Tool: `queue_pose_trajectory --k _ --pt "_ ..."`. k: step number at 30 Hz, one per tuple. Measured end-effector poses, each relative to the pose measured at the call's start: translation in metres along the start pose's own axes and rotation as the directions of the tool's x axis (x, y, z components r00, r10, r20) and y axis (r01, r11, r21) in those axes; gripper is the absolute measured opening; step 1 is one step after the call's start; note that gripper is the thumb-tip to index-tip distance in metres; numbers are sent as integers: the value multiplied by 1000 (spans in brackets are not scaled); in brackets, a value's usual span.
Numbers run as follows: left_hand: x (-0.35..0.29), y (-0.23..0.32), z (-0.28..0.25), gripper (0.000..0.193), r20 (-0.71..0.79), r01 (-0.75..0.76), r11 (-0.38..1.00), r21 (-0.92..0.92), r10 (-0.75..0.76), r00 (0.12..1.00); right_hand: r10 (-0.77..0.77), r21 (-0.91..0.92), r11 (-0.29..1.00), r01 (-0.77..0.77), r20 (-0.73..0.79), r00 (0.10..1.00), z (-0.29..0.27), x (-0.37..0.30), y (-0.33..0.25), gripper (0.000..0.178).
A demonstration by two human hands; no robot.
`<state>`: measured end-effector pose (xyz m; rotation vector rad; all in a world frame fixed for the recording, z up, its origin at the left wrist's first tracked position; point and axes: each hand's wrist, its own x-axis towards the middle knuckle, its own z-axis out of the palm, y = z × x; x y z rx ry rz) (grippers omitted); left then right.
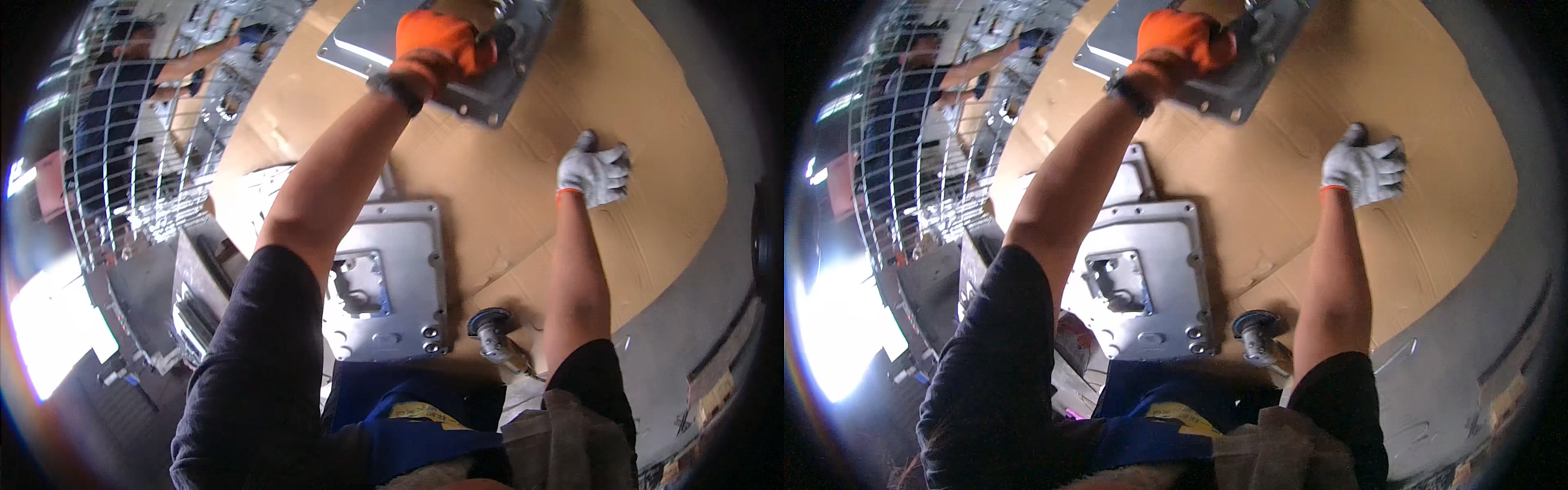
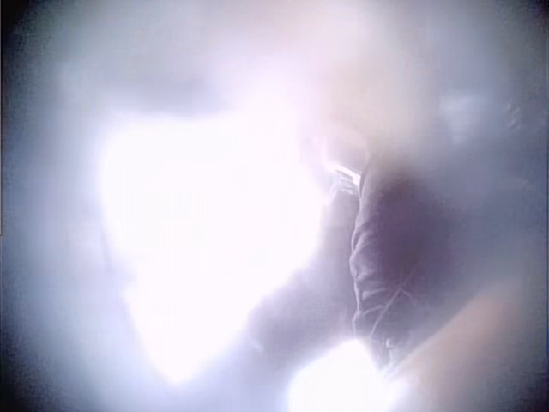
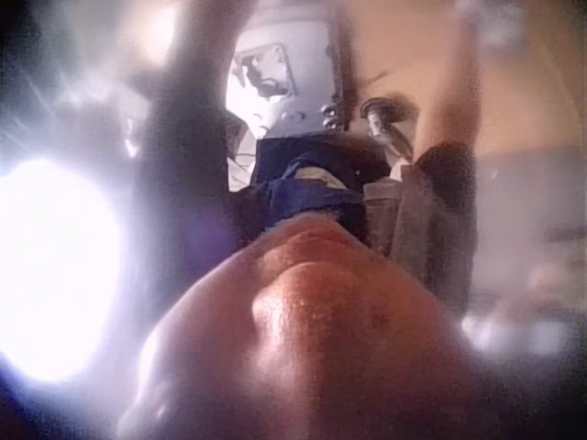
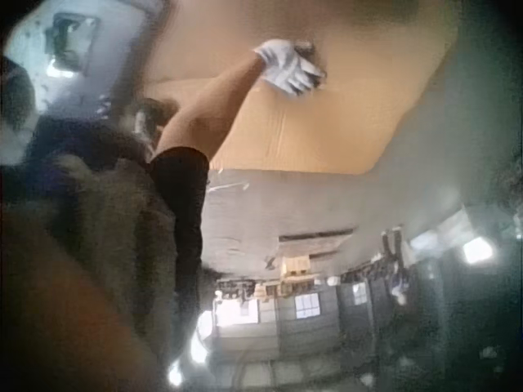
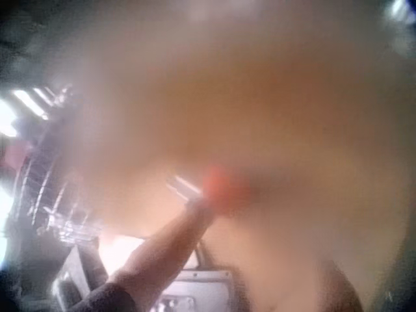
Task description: The person uses an angle grinder to smooth the edges of several metal plates on a workbench. They repeatedly pick up each plate, grind its edges, and place it back down, handling them one at a time.
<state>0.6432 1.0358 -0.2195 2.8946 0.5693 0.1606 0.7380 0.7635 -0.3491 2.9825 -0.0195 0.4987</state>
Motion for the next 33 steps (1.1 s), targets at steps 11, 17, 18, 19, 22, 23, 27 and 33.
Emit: queue_pose_trajectory --k 11,17,18,19,22,23,27,33 --pt "-353 -10 -123 32 135 -292 933 -212 324 936 43 28 998 -49 173 984 -2 3 0 87" --pt "-458 -62 -124 46 275 -322 881 -347 424 863 -562 829 362 -427 560 609 31 44 93 67" --pt "-473 -69 -117 48 232 -309 890 -335 396 889 -594 863 328 -385 505 626 -18 25 100 62" --pt "-474 -63 -120 41 164 -272 905 -328 338 927 -618 893 287 -346 448 646 -66 6 110 57" --pt "-511 -36 -138 21 80 110 935 -337 -88 993 -748 895 47 -444 326 577 -192 -83 156 46" --pt "-513 -5 -148 18 -276 11 968 -250 -82 958 -762 886 67 -459 343 550 -217 -115 178 47" --pt "-639 109 -104 19 235 226 790 -569 -107 966 -874 789 145 -597 385 297 -241 -240 248 46" --pt "-786 224 -31 30 969 544 811 -216 247 16 -741 620 655 -432 413 -530 -336 -410 246 24"
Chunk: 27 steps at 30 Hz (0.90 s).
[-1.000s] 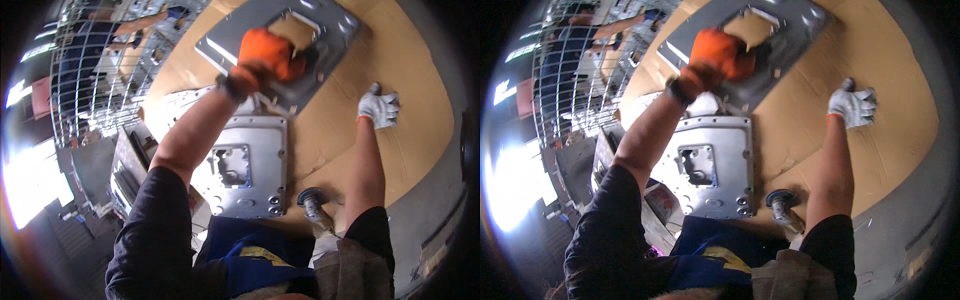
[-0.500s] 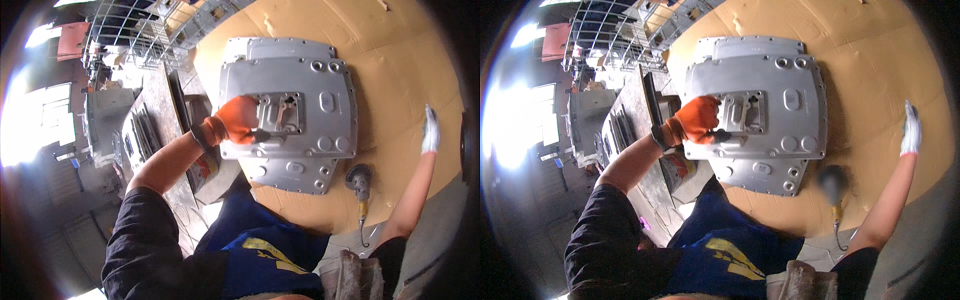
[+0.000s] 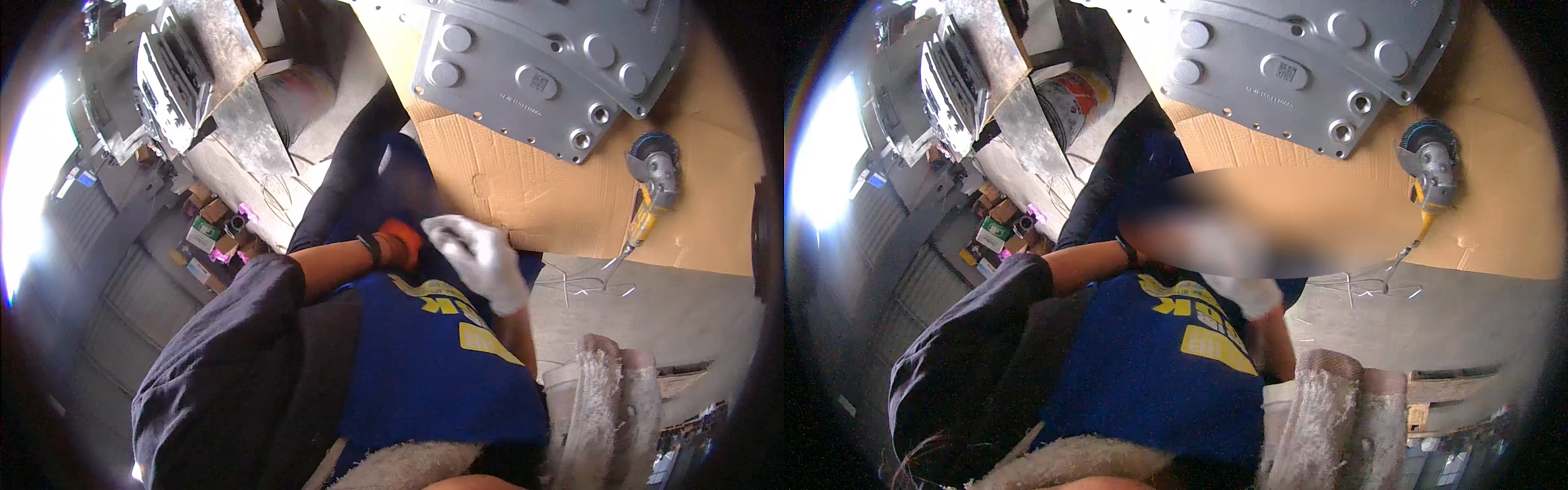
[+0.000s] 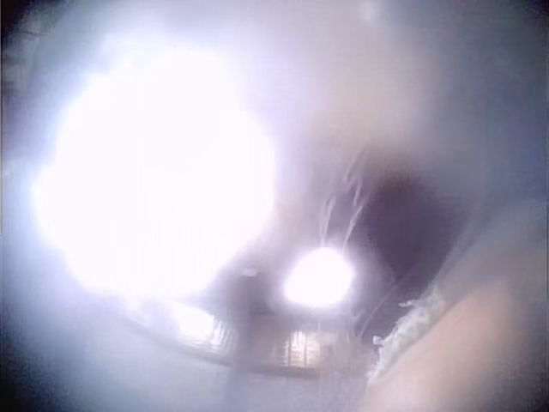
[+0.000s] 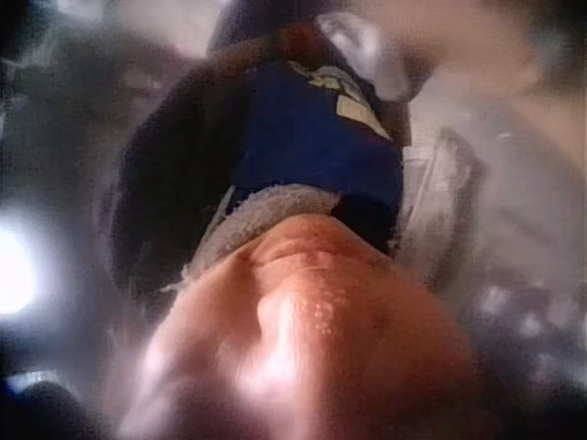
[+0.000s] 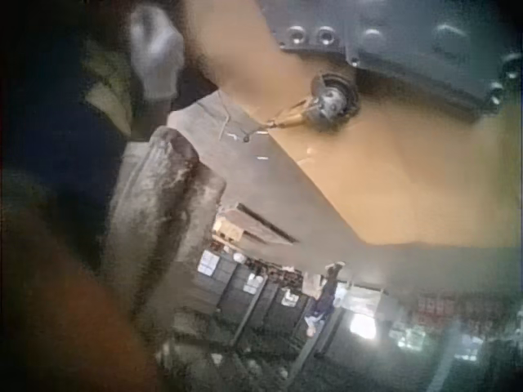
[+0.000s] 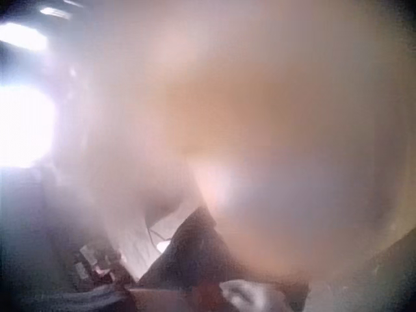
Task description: The person uses an angle grinder to smooth the edges of several metal plates on a workbench. They repeatedly pick up each plate, grind its edges, and place it back down, handling them one at a time.
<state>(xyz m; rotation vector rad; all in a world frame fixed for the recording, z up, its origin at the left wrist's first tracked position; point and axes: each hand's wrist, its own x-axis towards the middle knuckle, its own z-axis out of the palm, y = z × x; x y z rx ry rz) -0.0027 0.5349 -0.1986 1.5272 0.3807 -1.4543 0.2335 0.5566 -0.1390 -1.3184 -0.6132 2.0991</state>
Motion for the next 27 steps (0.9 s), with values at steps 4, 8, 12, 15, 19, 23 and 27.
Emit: queue_pose_trajectory --k 4,8,12,15,19,23,27 --pt "31 -18 57 29 204 -30 987 -159 63 977 47 -390 920 -20 61 997 63 25 137 32" --pt "54 -47 69 28 230 -34 984 -173 74 970 392 -527 820 -222 236 889 81 65 171 49" --pt "76 -77 67 28 201 -25 986 -166 58 978 291 -343 918 -199 244 925 70 79 177 56" --pt "89 -102 56 27 177 -19 994 -109 38 983 202 -235 960 -154 197 959 62 87 164 56" --pt "108 -122 41 27 113 -19 999 -29 22 993 104 -180 980 -84 101 989 56 97 170 57" --pt "132 -144 24 26 -3 -53 990 135 54 999 -15 -192 981 5 -54 998 59 109 178 58" --pt "150 -165 17 26 -104 -99 956 275 132 986 -101 -220 974 58 -190 977 78 119 193 58"
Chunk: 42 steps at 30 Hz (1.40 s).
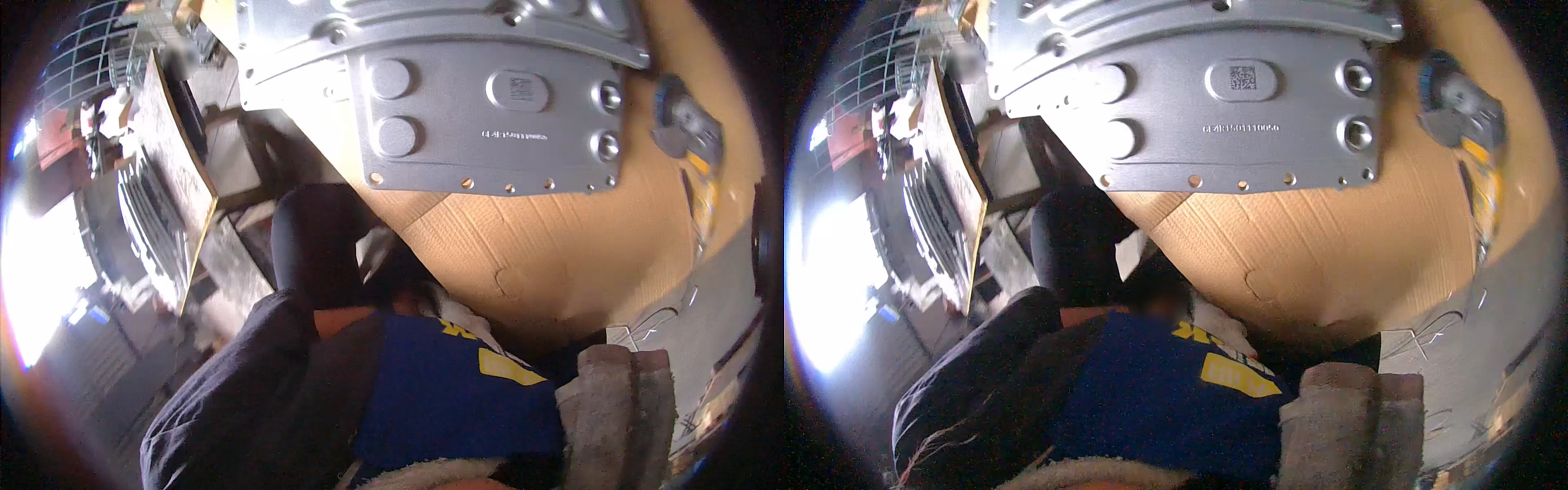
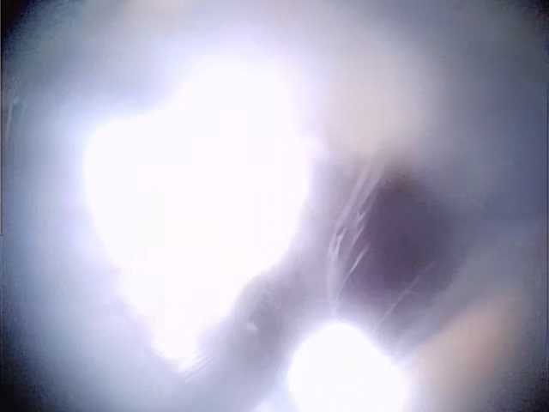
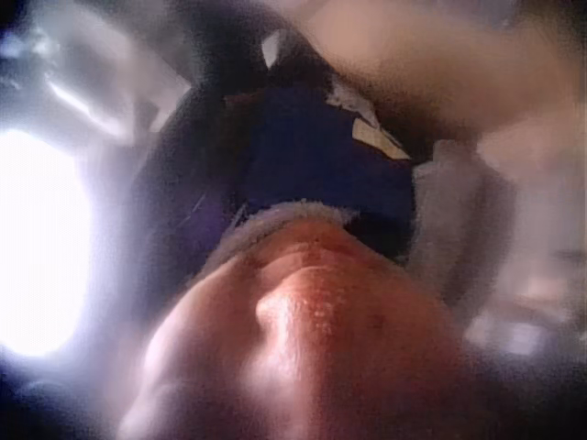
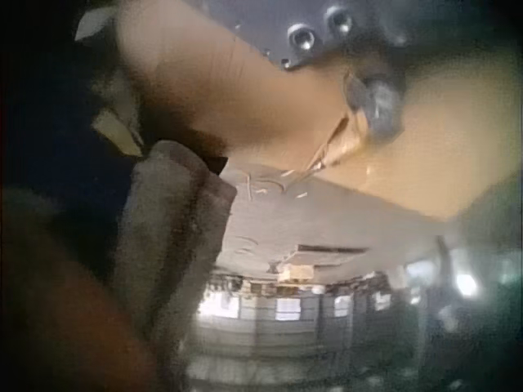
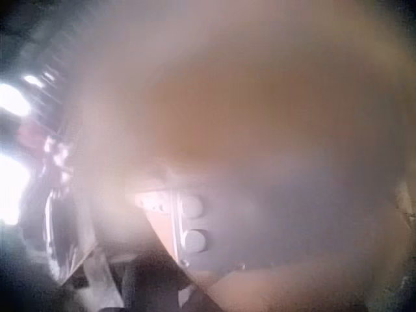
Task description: The person uses an angle grinder to smooth the edges of several metal plates on a workbench. They repeatedly pick up each plate, grind its edges, and place it back down, handling them one at a time.
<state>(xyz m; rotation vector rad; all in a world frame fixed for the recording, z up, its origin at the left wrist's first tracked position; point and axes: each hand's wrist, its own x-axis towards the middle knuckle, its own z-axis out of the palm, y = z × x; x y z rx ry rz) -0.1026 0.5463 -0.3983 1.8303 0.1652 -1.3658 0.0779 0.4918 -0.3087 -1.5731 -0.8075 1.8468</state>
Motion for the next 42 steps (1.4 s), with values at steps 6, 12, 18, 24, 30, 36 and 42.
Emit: queue_pose_trajectory --k 6,12,18,24,30,36,42 --pt "-6 -10 -6 25 -190 -82 948 308 146 971 -110 -84 992 97 -165 980 41 -4 10 60" --pt "-24 26 -32 24 -304 -202 801 563 428 851 -395 -216 910 354 -190 899 23 0 30 37" --pt "-123 49 -107 31 -669 -189 907 376 406 623 -313 318 747 584 -607 730 -16 -83 -8 30" --pt "-157 69 -239 69 -947 -175 931 320 312 -73 -126 413 153 898 -893 432 -96 -144 21 35" --pt "-179 124 -351 64 -953 312 939 145 217 -211 -43 392 -6 920 -919 392 -139 -140 84 33" --pt "-117 112 -429 44 -977 468 860 -203 -208 -41 37 406 189 894 -913 406 -139 -130 62 34" --pt "-121 139 -416 49 -968 456 859 -233 -160 -193 -40 424 229 876 -895 444 -149 -134 58 27"
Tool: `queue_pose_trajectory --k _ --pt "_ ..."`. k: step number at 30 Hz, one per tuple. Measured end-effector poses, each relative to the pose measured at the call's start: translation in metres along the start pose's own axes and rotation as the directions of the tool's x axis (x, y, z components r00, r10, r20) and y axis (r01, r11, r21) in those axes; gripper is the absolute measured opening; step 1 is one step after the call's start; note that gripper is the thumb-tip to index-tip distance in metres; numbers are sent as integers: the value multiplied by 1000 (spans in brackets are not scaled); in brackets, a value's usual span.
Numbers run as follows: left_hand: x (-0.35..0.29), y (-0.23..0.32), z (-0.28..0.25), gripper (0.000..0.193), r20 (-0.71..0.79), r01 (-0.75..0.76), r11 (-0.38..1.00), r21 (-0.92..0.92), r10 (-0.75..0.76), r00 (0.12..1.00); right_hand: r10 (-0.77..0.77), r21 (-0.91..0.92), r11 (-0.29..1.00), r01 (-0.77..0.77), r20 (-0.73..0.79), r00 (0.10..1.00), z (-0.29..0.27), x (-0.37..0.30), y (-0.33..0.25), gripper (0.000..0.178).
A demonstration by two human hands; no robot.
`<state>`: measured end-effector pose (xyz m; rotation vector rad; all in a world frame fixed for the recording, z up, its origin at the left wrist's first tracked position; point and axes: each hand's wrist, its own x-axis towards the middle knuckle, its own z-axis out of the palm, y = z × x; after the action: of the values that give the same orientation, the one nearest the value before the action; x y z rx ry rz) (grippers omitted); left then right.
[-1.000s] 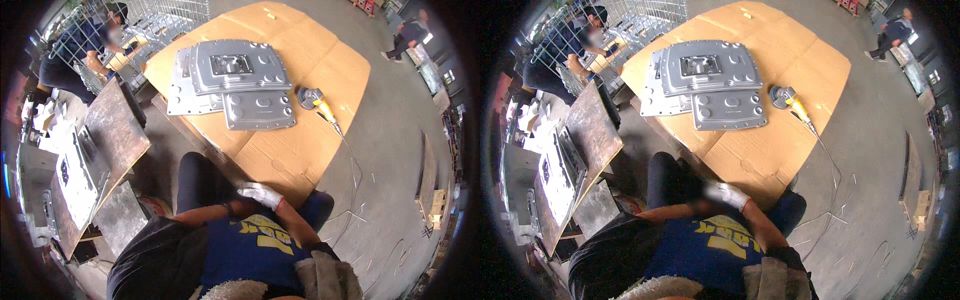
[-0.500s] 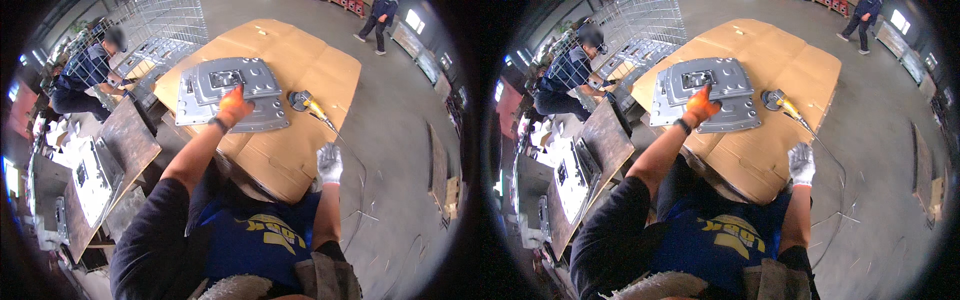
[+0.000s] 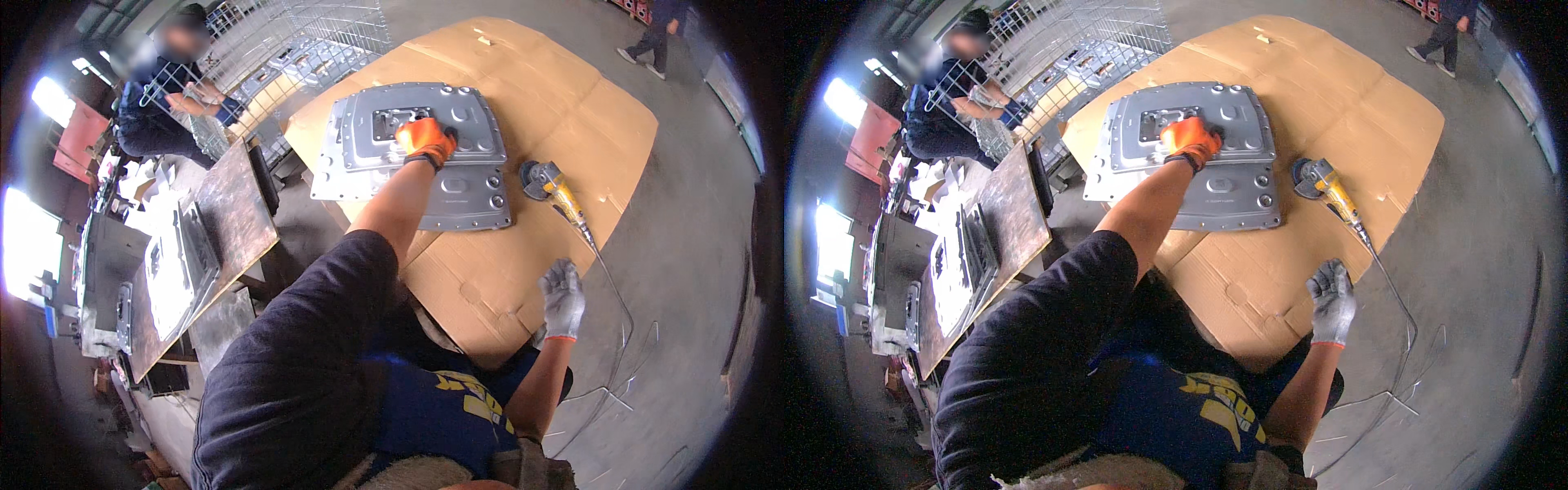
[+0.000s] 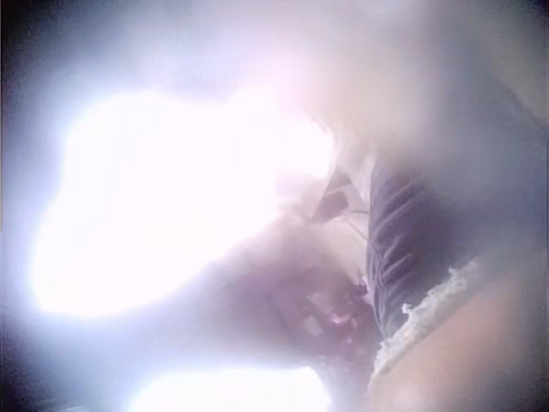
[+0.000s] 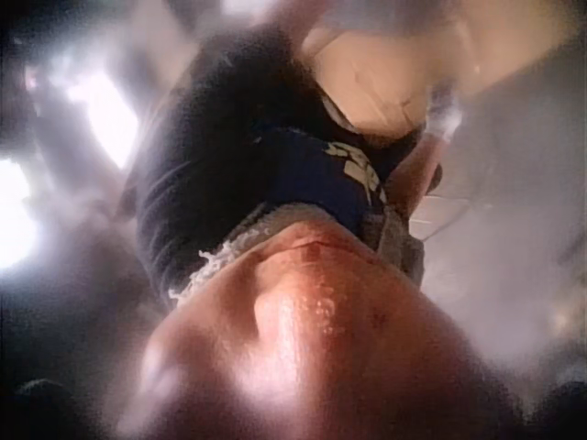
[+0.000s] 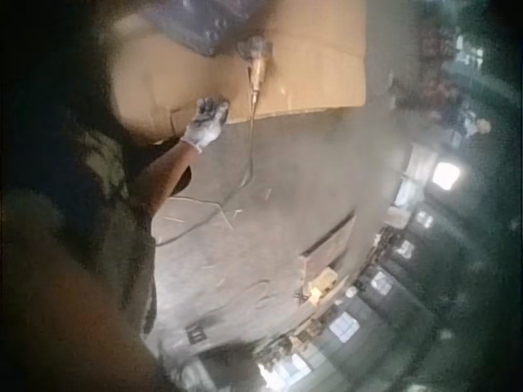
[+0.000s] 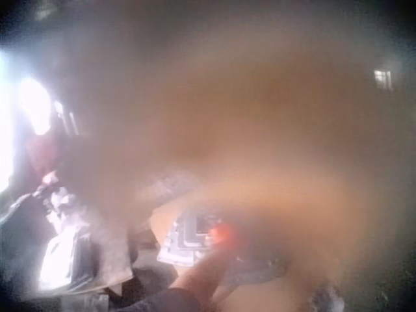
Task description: The person uses an angle grinder to smooth the edges of several metal plates on a workbench. They repeatedly pick up each plate, grind its edges, and place it back down, handling them one at a time.
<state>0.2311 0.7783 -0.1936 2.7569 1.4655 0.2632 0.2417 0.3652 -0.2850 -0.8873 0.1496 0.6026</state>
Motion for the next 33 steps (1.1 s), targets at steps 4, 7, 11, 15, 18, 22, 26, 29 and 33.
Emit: queue_pose_trajectory --k 4,7,11,15,18,22,26,29,33 --pt "19 -12 -12 53 86 43 999 -7 -42 995 7 -12 1000 -7 -68 998 17 -5 1 26" --pt "36 -33 -4 56 75 -45 992 -118 54 996 15 -19 1000 -17 -70 997 20 -6 0 27" --pt "39 -47 -3 58 62 -94 981 -167 105 993 -35 -69 997 31 -58 998 13 -3 3 31" --pt "25 -95 -9 52 4 -274 926 -259 284 959 -10 -103 995 8 -20 1000 20 -2 7 33" --pt "7 -129 -5 40 -3 -386 855 -347 411 912 14 -137 990 -23 -66 998 31 -2 11 35" --pt "-22 -149 -23 31 -44 -534 794 -292 546 836 41 -173 983 -52 -64 997 38 9 26 35" --pt "-45 -154 -25 17 -515 -593 758 -270 407 754 81 -222 972 -78 6 997 51 14 41 34" --pt "-77 -160 -41 43 -757 -500 714 -489 -63 650 112 -274 958 -83 93 989 78 7 51 33" --pt "-127 -191 -23 56 -536 -74 756 -650 -388 750 289 -364 911 -196 224 931 88 13 91 38"
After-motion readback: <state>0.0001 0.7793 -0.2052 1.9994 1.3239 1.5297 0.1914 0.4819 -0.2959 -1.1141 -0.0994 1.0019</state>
